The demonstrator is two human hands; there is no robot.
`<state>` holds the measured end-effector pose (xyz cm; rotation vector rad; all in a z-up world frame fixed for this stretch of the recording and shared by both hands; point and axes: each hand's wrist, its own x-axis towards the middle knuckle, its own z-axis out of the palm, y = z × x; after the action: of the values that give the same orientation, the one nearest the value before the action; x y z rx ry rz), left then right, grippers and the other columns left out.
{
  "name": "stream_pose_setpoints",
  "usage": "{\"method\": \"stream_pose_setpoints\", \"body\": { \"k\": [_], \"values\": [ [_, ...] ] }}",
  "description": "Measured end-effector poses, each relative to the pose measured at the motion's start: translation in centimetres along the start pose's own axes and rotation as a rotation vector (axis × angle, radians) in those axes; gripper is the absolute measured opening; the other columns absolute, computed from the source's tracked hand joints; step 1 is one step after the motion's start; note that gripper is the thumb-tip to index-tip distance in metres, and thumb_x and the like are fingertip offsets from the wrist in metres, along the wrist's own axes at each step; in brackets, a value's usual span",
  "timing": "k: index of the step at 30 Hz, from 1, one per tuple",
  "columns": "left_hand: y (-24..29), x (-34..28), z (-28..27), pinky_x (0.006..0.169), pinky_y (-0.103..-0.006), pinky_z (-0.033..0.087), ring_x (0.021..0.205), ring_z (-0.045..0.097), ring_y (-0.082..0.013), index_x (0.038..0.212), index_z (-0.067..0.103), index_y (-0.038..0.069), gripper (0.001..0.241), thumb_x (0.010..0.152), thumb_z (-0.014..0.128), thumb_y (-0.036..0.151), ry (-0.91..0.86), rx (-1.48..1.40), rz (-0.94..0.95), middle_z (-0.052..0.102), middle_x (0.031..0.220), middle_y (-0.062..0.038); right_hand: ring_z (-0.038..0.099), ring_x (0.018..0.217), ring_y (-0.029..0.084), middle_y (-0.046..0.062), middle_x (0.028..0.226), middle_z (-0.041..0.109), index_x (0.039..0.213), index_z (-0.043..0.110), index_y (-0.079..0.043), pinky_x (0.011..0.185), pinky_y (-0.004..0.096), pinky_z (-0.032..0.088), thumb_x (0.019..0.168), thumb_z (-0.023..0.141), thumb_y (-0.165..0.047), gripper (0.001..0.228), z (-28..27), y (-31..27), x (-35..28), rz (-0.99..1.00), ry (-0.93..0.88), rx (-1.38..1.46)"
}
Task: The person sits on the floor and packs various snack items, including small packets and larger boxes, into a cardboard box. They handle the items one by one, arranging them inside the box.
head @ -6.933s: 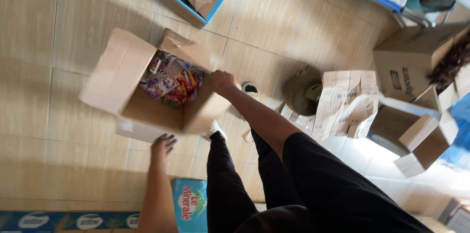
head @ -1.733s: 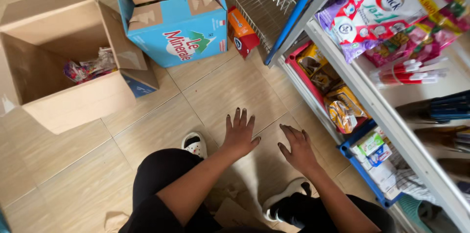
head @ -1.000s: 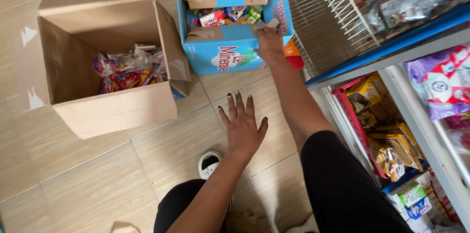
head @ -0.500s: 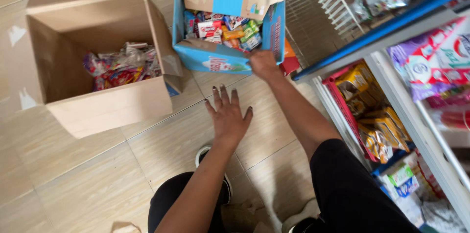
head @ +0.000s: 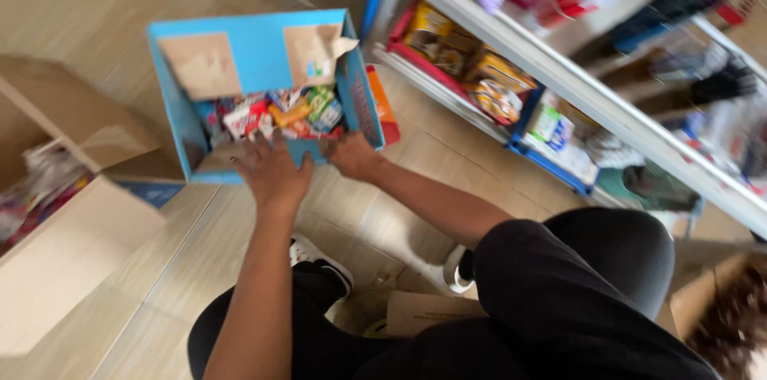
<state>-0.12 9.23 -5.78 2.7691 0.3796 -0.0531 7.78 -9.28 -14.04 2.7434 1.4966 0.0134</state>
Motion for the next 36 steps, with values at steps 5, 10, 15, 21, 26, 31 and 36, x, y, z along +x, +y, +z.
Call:
{"method": "stream_pose_setpoints", "body": {
  "k": [5, 10, 15, 21, 26, 31, 36],
  "values": [
    [1.6, -0.1, 0.1, 0.115, -0.0668, 0.032, 0.146, 0.041, -0.0382, 0.149, 0.052, 0.013, 0.075, 0.087, 0.061, 0.054, -0.193, -0.024, 0.049, 0.049, 0.155, -0.016, 0.069, 0.082, 0.026, 0.004, 0.082, 0.068, 0.083, 0.071, -0.013, 0.072, 0.046, 0.049, 0.079, 0.066, -0.017, 0.007, -0.9, -1.8, -12.4, 0.016, 0.045, 0.115],
    [3.9, -0.5, 0.8, 0.103, -0.0657, 0.039, 0.135, 0.047, -0.0404, 0.142, 0.056, 0.009, 0.074, 0.087, 0.064, 0.058, -0.261, 0.085, 0.135, 0.054, 0.146, -0.017, 0.068, 0.084, 0.025, 0.003, 0.082, 0.067, 0.081, 0.07, -0.014, 0.075, 0.044, 0.049, 0.078, 0.065, -0.021, 0.009, -1.9, -3.0, -21.6, 0.04, 0.042, 0.062],
    [4.6, -1.4, 3.1, 0.098, -0.0601, 0.048, 0.125, 0.061, -0.0368, 0.141, 0.058, 0.012, 0.07, 0.087, 0.062, 0.057, -0.398, 0.06, 0.186, 0.064, 0.136, -0.016, 0.067, 0.085, 0.026, 0.004, 0.086, 0.067, 0.086, 0.071, -0.013, 0.075, 0.044, 0.047, 0.088, 0.065, -0.026, 0.014, -1.5, -4.8, -25.0, 0.131, 0.029, 0.096],
    [3.6, -5.5, 8.9, 0.103, -0.0544, 0.049, 0.123, 0.065, -0.0347, 0.13, 0.068, 0.013, 0.061, 0.092, 0.058, 0.06, -0.518, 0.252, 0.19, 0.07, 0.131, -0.016, 0.064, 0.103, 0.027, 0.007, 0.101, 0.067, 0.102, 0.071, -0.015, 0.091, 0.05, 0.043, 0.091, 0.067, -0.038, 0.026, -2.2, -5.7, -25.4, 0.283, -0.042, 0.109],
    [1.3, -10.1, 12.6, 0.106, -0.0608, 0.038, 0.135, 0.05, -0.0346, 0.131, 0.065, 0.01, 0.06, 0.092, 0.057, 0.055, -0.242, 0.227, 0.119, 0.059, 0.142, -0.015, 0.051, 0.126, 0.037, 0.016, 0.128, 0.059, 0.128, 0.064, -0.01, 0.102, 0.058, 0.036, 0.089, 0.063, -0.056, 0.06, -2.7, -4.7, -26.5, 0.393, -0.023, 0.367],
    [-0.1, -12.1, 12.9, 0.109, -0.0645, 0.032, 0.138, 0.048, -0.0369, 0.134, 0.061, 0.002, 0.063, 0.088, 0.067, 0.043, 0.142, 0.011, 0.157, 0.059, 0.142, -0.023, 0.046, 0.136, 0.041, 0.022, 0.145, 0.052, 0.14, 0.058, -0.011, 0.112, 0.055, 0.036, 0.098, 0.047, -0.066, 0.07, -2.1, -2.2, -24.4, 0.575, -0.069, 0.627],
    [-2.7, -12.0, 11.1, 0.122, -0.051, 0.032, 0.139, 0.046, -0.0492, 0.139, 0.055, -0.01, 0.067, 0.093, 0.074, 0.034, 0.252, -0.235, 0.205, 0.055, 0.144, -0.032, 0.056, 0.125, 0.04, 0.021, 0.134, 0.059, 0.137, 0.06, -0.017, 0.105, 0.058, 0.04, 0.092, 0.043, -0.071, 0.072, -1.5, -0.7, -20.9, 0.655, -0.201, 0.554]
  ]
}}
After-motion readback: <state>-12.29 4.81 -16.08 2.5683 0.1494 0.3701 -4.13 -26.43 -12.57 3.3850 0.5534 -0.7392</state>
